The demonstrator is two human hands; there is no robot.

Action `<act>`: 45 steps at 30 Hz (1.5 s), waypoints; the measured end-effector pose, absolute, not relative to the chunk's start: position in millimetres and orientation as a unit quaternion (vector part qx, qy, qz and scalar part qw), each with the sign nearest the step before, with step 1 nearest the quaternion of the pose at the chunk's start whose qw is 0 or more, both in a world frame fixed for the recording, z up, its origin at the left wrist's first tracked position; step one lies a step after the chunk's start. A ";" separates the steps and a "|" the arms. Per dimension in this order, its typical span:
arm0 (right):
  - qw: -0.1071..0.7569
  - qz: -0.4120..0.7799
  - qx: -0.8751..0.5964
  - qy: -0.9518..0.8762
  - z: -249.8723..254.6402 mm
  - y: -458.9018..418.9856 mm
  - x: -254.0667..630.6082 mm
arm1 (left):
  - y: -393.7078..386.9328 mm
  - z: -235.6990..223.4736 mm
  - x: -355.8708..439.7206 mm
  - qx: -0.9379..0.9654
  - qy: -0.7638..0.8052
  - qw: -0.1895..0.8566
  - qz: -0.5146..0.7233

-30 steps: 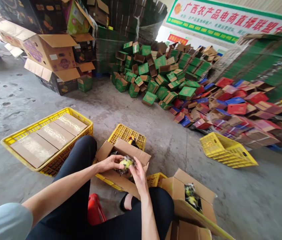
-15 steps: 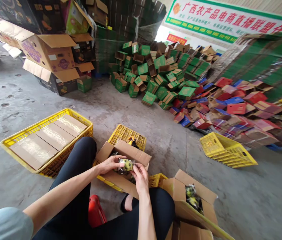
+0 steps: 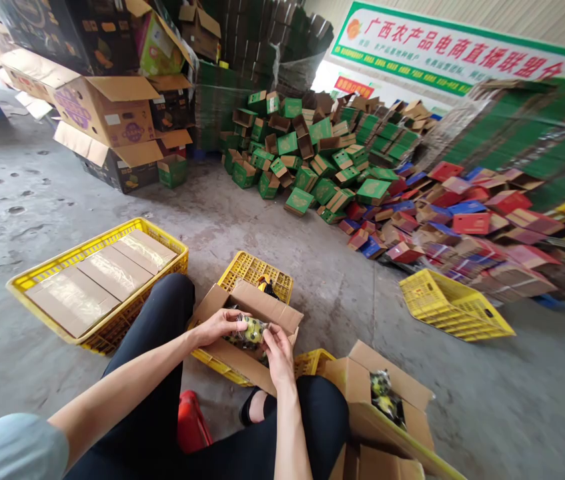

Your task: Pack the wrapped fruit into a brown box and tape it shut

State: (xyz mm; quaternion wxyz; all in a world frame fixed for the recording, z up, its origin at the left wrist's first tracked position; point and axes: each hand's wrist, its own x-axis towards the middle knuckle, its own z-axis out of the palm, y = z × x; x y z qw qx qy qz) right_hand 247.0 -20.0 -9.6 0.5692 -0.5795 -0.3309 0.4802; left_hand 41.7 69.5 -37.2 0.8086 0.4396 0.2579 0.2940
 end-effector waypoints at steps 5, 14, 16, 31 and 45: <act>0.595 0.485 -0.578 -0.277 -9.7 -18.8 250.5 | 68.4 -38.9 42.1 0.413 0.275 0.824 0.272; 0.597 0.473 -0.581 -0.284 -11.5 -16.5 251.2 | 72.5 -34.8 40.5 0.420 0.335 0.770 0.344; 0.594 0.473 -0.585 -0.286 -11.1 -16.4 250.2 | 73.1 -34.3 41.0 0.432 0.342 0.753 0.360; 0.605 0.456 -0.591 -0.277 -19.9 -12.3 255.4 | 76.4 -41.4 44.5 0.447 0.349 0.739 0.363; 0.468 0.407 -0.590 -0.517 -10.2 -18.7 246.6 | 70.7 -52.0 41.1 0.286 0.318 0.873 0.233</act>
